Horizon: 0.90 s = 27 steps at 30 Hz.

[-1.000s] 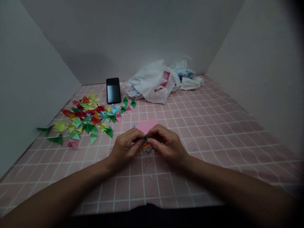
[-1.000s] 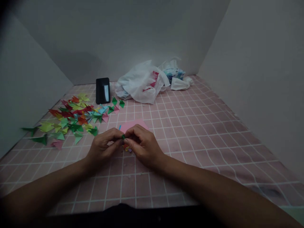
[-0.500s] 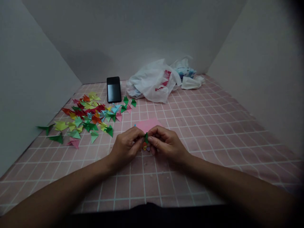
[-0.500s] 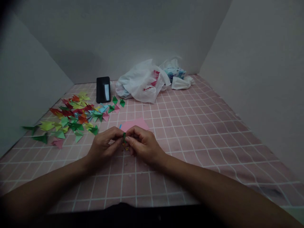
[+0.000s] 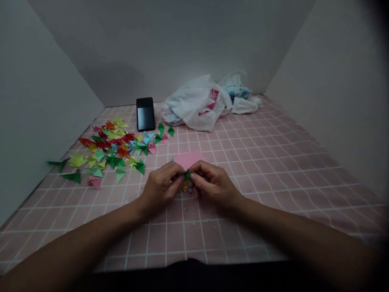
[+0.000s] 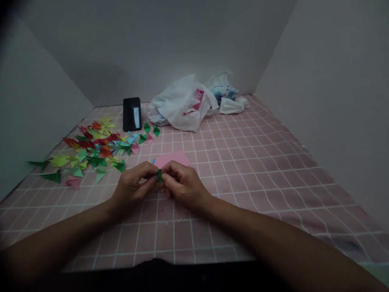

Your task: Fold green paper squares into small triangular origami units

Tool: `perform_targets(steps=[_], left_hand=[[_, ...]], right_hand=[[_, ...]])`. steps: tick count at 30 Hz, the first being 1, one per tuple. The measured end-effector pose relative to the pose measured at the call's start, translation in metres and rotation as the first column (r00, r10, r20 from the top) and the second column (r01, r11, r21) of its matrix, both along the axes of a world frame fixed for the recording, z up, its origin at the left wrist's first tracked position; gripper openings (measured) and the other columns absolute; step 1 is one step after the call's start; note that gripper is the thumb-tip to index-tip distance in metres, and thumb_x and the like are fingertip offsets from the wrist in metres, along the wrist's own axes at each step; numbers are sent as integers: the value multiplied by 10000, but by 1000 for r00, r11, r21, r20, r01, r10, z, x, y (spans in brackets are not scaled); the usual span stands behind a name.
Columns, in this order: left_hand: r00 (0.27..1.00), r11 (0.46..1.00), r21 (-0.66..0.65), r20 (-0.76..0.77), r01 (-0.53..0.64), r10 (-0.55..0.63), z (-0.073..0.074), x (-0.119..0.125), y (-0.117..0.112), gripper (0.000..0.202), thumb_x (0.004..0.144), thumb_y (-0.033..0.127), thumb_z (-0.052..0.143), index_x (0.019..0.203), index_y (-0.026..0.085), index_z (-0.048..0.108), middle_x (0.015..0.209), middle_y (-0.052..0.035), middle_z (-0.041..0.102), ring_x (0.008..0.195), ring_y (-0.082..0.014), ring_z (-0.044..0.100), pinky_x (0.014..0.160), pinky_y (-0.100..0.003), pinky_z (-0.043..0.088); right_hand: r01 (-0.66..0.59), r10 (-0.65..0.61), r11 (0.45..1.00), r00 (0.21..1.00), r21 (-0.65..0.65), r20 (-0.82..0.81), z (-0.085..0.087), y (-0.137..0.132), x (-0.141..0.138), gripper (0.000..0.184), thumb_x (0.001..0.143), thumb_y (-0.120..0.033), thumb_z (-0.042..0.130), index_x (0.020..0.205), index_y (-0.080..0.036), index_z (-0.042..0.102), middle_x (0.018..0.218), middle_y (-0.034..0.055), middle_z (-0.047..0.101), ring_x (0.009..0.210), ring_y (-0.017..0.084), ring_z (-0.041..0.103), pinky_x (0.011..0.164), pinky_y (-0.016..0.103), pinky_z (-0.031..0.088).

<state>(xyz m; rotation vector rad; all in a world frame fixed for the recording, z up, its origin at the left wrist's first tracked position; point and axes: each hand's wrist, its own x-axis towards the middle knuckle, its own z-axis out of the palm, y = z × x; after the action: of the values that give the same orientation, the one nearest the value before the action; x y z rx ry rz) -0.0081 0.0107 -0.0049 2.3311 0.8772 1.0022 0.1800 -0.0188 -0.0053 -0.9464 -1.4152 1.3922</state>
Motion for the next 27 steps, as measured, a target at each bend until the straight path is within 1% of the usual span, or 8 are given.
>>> perform_targets(steps=[2,7,11,14,17,22,25,27], left_hand=[[1000,1000,10,-1,-1,1,0,0,0,128,917,67,559,880,174,618,772,-14,625,702,-136,595,641,-253,469],[1000,999,37,-16,-2,3,-1,0,0,119,912,64,565,870,164,616,767,-18,621,701,-139,590,637,-256,459],[1000,999,41,-10,-1,1,0,0,0,128,914,54,563,872,163,615,763,-13,615,700,-136,587,633,-250,451],[1000,999,48,10,-7,6,0,1,0,127,917,56,572,868,164,616,759,-10,612,692,-133,583,631,-248,447],[999,998,52,26,-27,26,1,1,-1,120,923,65,579,879,166,626,765,-12,622,699,-135,589,638,-252,450],[997,997,48,52,-56,53,2,2,-1,111,937,87,595,873,166,638,778,-27,649,705,-140,603,634,-259,463],[993,995,83,106,-63,54,3,3,0,118,934,76,607,873,174,631,864,-48,691,802,-154,654,687,-262,506],[989,989,128,141,-71,53,3,2,1,122,927,66,619,876,177,629,931,-57,705,878,-160,681,734,-262,533]], right_hand=[[9,-10,1000,999,25,37,-1,0,0,102,907,-277,573,852,-191,570,657,-30,594,503,91,556,480,227,435],[16,-18,998,999,54,47,-3,1,0,109,911,-280,571,853,-188,576,697,-18,615,507,86,565,481,230,441],[40,-48,996,994,82,93,-4,1,0,85,895,-243,557,834,-189,580,612,-40,587,476,84,552,459,217,417],[88,-96,993,991,84,97,-3,0,-1,64,867,-219,555,814,-192,578,603,-43,590,458,80,543,438,210,399],[127,-130,991,989,48,73,-1,0,-2,67,854,-233,574,798,-197,568,598,-52,582,446,75,532,429,207,398],[182,-183,981,983,-66,-8,4,0,-2,121,819,-274,642,774,-196,561,582,-60,583,425,73,529,423,207,412],[225,-238,965,967,-138,-88,3,2,-3,139,815,-283,651,768,-197,553,581,-62,602,417,67,525,428,200,420],[225,-251,957,959,-185,-134,1,3,-3,144,822,-297,644,771,-197,553,611,-54,635,417,68,542,440,204,439]])
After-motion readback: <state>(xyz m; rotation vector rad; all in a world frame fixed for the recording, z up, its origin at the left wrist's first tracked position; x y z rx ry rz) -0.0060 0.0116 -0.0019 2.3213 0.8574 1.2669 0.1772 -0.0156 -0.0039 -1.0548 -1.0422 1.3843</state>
